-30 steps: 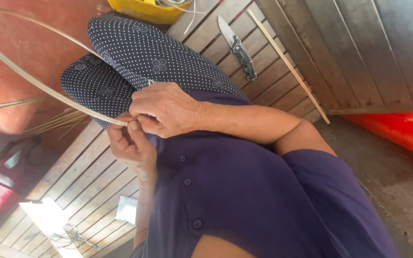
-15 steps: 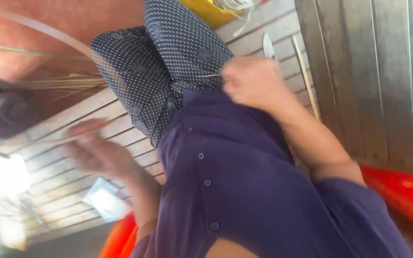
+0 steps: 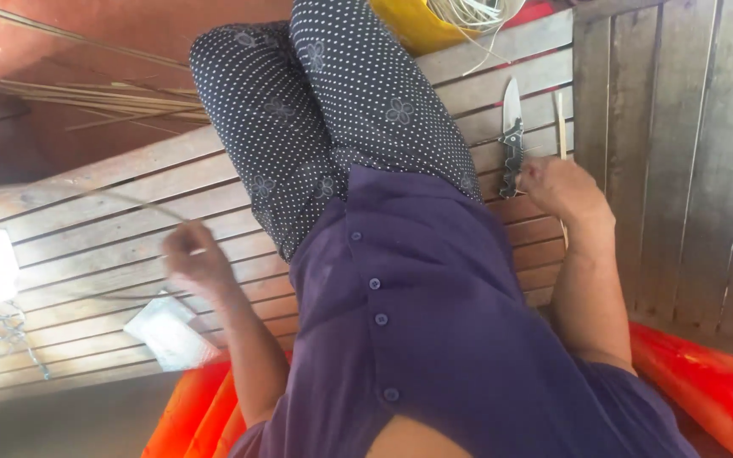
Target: Assembling a circular bamboo frame by bending a thick strip and binding it with thinner bamboo fibers.
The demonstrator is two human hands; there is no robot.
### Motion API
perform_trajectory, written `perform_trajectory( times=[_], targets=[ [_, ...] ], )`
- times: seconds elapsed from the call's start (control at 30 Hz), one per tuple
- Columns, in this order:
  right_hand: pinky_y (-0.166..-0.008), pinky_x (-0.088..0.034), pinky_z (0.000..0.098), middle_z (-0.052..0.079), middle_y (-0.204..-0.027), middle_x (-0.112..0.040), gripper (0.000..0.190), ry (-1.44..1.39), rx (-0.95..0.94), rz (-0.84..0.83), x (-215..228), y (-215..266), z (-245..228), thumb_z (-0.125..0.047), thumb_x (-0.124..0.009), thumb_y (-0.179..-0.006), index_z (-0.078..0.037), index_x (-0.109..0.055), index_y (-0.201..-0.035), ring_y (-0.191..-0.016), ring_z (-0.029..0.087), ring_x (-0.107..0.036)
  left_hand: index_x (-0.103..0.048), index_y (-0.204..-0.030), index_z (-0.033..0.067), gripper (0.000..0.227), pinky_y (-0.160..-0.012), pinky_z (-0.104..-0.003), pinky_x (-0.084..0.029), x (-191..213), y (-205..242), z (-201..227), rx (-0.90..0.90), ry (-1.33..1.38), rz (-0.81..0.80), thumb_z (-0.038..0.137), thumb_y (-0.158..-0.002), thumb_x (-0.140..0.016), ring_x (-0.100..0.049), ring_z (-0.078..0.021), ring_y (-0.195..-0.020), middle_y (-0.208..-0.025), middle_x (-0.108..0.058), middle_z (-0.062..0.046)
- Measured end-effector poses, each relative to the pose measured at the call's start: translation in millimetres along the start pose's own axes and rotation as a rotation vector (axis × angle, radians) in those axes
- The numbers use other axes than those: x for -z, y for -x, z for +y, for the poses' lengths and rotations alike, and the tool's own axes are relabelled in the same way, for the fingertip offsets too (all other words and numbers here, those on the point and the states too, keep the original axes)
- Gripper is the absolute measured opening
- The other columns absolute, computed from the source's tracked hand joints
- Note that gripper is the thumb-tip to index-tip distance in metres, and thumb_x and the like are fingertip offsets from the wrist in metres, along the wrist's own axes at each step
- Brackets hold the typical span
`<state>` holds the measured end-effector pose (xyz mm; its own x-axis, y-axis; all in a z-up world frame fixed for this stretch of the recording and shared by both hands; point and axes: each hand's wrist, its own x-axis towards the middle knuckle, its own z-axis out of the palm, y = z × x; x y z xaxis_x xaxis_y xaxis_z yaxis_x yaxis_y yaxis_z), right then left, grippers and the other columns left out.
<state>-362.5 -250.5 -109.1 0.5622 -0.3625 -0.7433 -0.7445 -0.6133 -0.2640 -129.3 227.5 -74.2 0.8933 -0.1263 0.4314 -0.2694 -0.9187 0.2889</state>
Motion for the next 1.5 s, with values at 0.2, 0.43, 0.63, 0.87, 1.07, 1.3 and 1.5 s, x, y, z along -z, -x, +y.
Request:
perform_trajectory(
  times=[0.2, 0.43, 0.63, 0.87, 1.07, 1.3, 1.5],
  targets=[
    [-0.059, -0.042, 0.0441, 0.018, -0.076, -0.06, 0.024, -0.095, 0.537, 0.841, 50, -63, -28, -0.002, -0.071, -0.102, 0.006, -0.062, -0.081, -0.06, 0.034, -0.049, -0.065, -0.082, 0.012, 0.017, -0.051, -0.035, -0.048, -43, 72, 3, 0.176, -0.147, -0.359, 0.018, -0.092, -0.078, -0.059, -0.0189, -0.054, -0.07, -0.065, -0.001],
    [-0.083, -0.046, 0.037, 0.006, -0.09, -0.07, 0.032, 0.329, 0.563, 0.857, 64, -191, -59, -0.011, -0.082, -0.089, -0.015, -0.075, -0.12, -0.084, 0.025, -0.063, -0.076, -0.095, 0.004, 0.022, -0.061, -0.041, -0.052, -44, 72, 16, 0.421, 0.001, -0.525, 0.025, -0.09, -0.071, -0.069, -0.0297, -0.065, -0.081, -0.076, -0.011],
    [-0.084, -0.046, 0.0376, 0.004, -0.08, -0.069, 0.019, 0.408, 0.6, 0.767, 51, -221, -45, -0.026, -0.071, -0.103, -0.018, -0.078, -0.087, -0.07, 0.021, -0.061, -0.063, -0.083, 0.0031, 0.009, -0.059, -0.042, -0.048, -46, 73, 0, 0.519, -0.028, -0.666, 0.008, -0.088, -0.058, -0.055, -0.0259, -0.056, -0.065, -0.064, -0.009],
    [-0.08, -0.052, 0.0364, 0.017, -0.106, -0.067, 0.011, -0.351, 0.809, 0.602, 96, -182, -60, 0.013, -0.072, -0.097, 0.008, -0.072, -0.107, -0.087, 0.029, -0.061, -0.074, -0.104, 0.0021, 0.033, -0.072, -0.038, -0.057, -47, 56, 4, 0.622, 0.06, -0.722, 0.032, -0.092, -0.067, -0.073, -0.0266, -0.08, -0.091, -0.078, -0.012],
    [-0.076, -0.052, 0.0178, 0.002, -0.097, -0.073, 0.019, -0.956, 0.511, 0.507, 143, -130, -90, -0.001, -0.069, -0.103, -0.003, -0.075, -0.121, -0.078, 0.008, -0.06, -0.065, -0.12, 0.0056, 0.036, -0.068, -0.035, -0.056, -49, 46, -8, 0.516, 0.096, -0.611, 0.025, -0.091, -0.074, -0.07, -0.0223, -0.079, -0.094, -0.071, -0.011],
    [-0.062, -0.062, 0.0204, 0.006, -0.087, -0.073, 0.014, -1.787, 1.018, -0.282, 153, -94, -167, -0.007, -0.07, -0.102, -0.003, -0.075, -0.114, -0.072, 0.013, -0.071, -0.069, -0.111, 0.0026, 0.016, -0.068, -0.029, -0.058, -30, -53, 84, 0.346, 0.626, -0.278, 0.008, -0.097, -0.064, -0.069, -0.0181, -0.084, -0.098, -0.074, -0.01],
    [-0.047, -0.053, 0.0219, 0.011, -0.081, -0.071, 0.003, -1.781, 0.785, -0.173, 115, -49, -240, -0.003, -0.068, -0.1, 0.001, -0.067, -0.099, -0.054, 0.017, -0.065, -0.057, -0.139, 0.0024, 0.041, -0.098, -0.032, -0.059, -38, -95, 193, 0.128, 1.266, -0.792, 0.019, -0.102, -0.063, -0.07, -0.0241, -0.115, -0.126, -0.07, -0.018]
  ],
)
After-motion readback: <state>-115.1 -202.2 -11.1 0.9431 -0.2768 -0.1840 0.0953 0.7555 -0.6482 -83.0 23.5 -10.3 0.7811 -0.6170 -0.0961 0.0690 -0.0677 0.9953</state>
